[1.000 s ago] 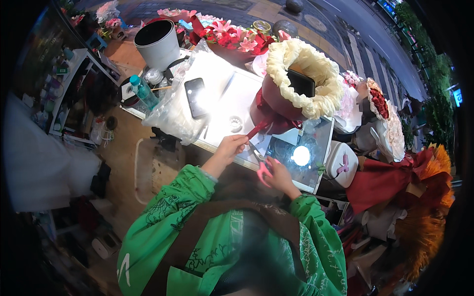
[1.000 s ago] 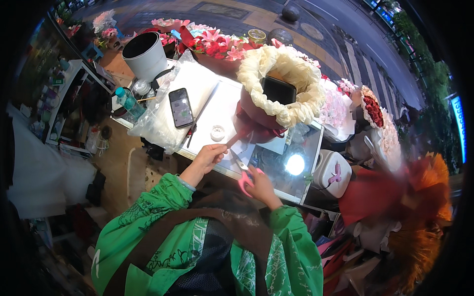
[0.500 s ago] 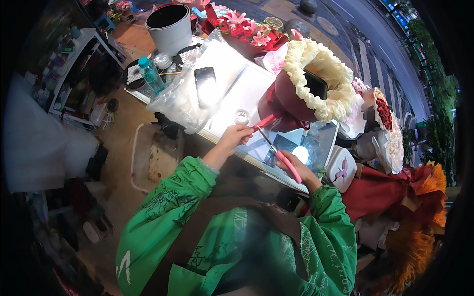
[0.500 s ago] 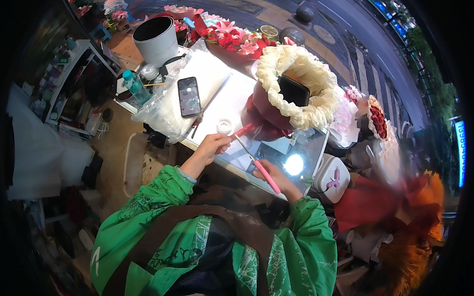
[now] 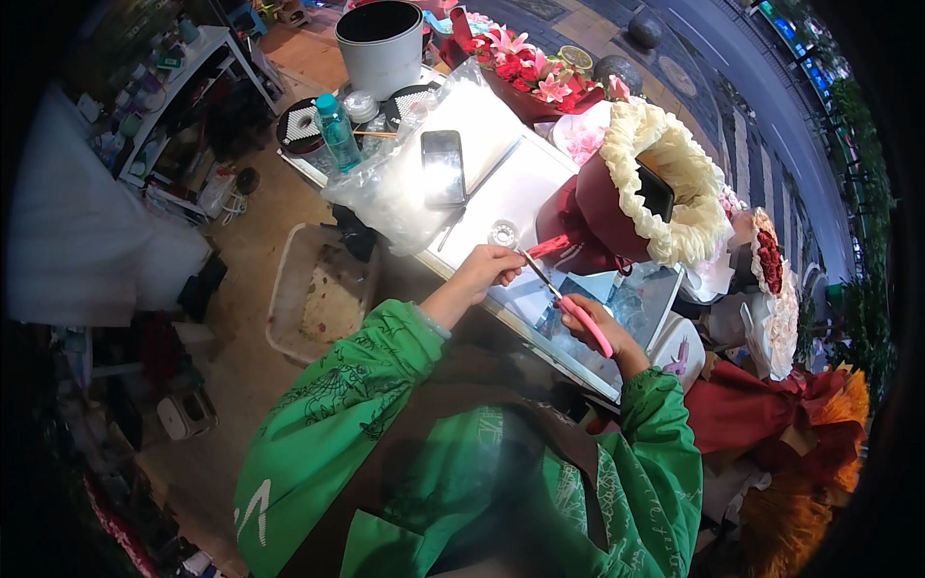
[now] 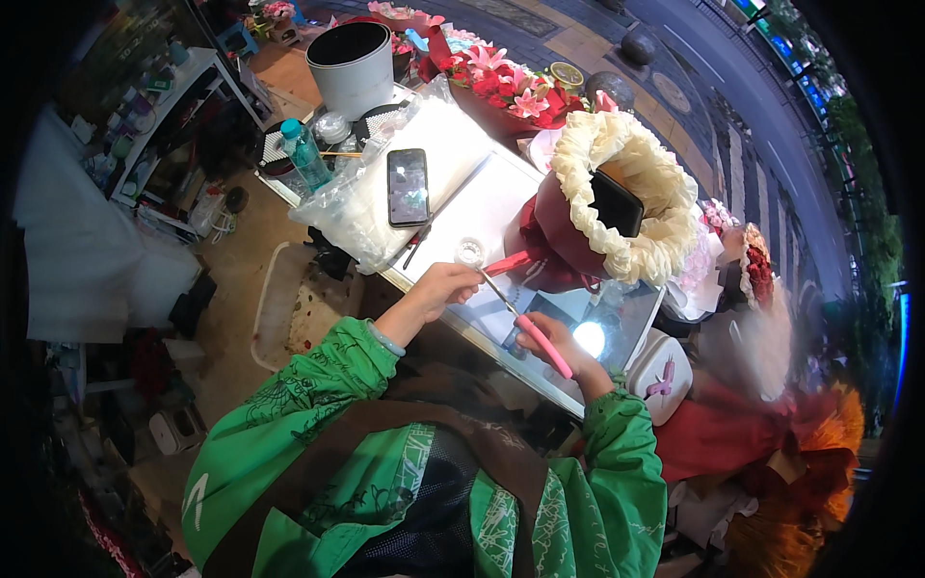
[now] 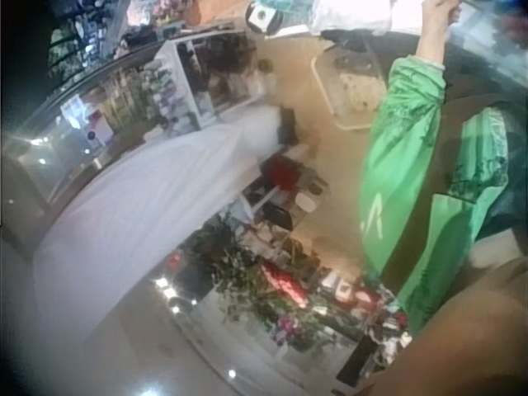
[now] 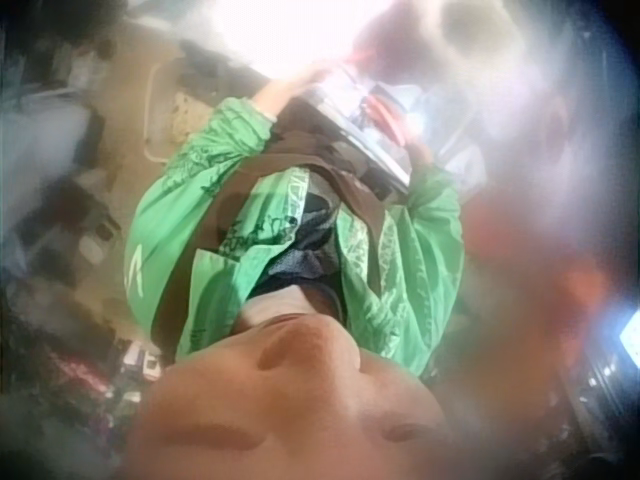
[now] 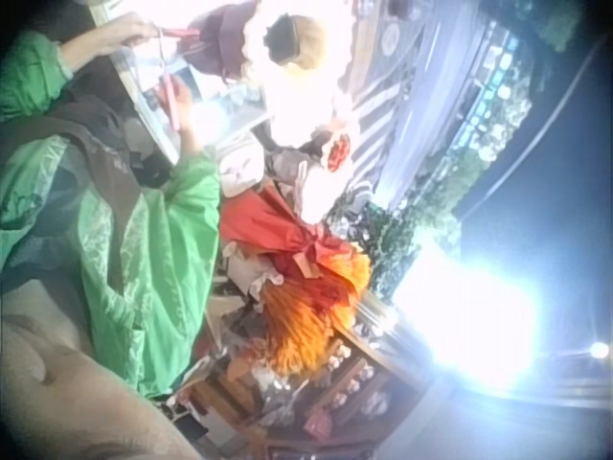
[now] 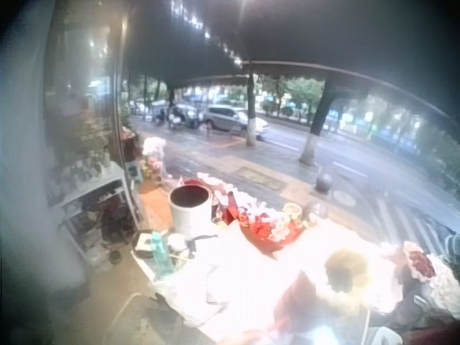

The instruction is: The person decorates a flower arrangement by cutting a red ribbon with scissors, tying it around the base of a red cylindrical container, and adjusting the bow. The person also handles a phone and a roll of tape on the table.

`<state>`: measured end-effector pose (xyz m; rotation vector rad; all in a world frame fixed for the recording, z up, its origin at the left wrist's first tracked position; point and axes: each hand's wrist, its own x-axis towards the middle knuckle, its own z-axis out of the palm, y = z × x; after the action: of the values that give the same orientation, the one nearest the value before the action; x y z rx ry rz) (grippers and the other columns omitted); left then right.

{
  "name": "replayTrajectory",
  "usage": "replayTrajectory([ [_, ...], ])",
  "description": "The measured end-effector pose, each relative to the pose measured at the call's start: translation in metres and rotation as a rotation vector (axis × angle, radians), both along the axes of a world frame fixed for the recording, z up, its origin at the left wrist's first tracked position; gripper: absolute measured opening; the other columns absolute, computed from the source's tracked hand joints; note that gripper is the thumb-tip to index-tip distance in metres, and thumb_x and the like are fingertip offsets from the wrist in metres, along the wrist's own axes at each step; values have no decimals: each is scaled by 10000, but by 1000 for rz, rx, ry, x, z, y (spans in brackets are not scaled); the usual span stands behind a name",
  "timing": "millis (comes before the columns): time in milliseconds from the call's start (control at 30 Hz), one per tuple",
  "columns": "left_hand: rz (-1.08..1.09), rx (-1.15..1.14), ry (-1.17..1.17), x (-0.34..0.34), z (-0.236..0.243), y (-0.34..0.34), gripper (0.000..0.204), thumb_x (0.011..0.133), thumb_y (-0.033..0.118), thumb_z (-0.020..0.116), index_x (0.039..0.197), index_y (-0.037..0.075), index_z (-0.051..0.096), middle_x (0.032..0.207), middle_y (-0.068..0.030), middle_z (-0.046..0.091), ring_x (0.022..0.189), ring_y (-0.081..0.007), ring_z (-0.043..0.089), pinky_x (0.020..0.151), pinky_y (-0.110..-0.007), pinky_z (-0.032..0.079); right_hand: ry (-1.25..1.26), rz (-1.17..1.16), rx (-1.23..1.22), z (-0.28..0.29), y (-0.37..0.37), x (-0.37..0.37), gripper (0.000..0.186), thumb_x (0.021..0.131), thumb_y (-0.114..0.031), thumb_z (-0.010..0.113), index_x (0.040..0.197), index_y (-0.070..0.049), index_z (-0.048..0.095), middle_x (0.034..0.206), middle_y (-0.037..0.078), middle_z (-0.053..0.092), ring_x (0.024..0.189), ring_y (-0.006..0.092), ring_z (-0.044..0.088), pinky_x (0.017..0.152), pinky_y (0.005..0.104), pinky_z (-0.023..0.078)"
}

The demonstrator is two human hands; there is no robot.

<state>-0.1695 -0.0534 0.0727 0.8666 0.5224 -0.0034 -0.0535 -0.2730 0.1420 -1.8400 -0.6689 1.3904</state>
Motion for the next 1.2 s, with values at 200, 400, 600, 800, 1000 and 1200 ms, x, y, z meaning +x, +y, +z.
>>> replayTrajectory([
  [200,-68,68,-27,1,2,2,127,824,122,609,815,-1,636,684,-19,596,559,-69,519,498,-189,406,-38,49,53,10,12,-8,451,847,-305,629,1155,-15,472,887,25,521,742,87,480,661,234,408],
  [400,-105,99,-71,1,6,4,120,823,118,598,808,3,629,663,-1,571,552,-61,503,496,-186,397,-17,57,108,-5,15,-7,484,848,-307,618,1198,-25,438,916,25,496,740,74,471,656,221,404],
  [600,-101,20,-47,4,2,7,103,818,108,603,818,7,625,649,5,556,524,-51,470,473,-172,372,-49,79,50,4,19,-6,478,851,-343,607,1181,-29,462,939,12,485,802,84,442,707,224,387],
  [800,-131,63,-58,2,9,7,125,811,111,605,862,-1,628,651,24,511,521,-40,415,465,-162,310,-94,90,113,-8,18,-2,539,823,-346,638,1207,-22,446,914,44,532,779,102,498,690,240,423],
  [1000,-121,69,-38,2,14,11,122,805,97,603,863,-8,626,656,22,515,514,-39,411,456,-160,311,-85,51,90,-11,24,-6,565,808,-361,652,1216,-32,442,869,39,544,687,93,498,616,232,413],
  [1200,-160,4,-76,3,10,15,128,803,98,607,865,-13,626,646,24,504,504,-29,405,441,-151,298,-157,52,122,-13,22,-9,556,810,-355,648,1213,-32,442,862,36,547,672,88,496,595,235,413],
])
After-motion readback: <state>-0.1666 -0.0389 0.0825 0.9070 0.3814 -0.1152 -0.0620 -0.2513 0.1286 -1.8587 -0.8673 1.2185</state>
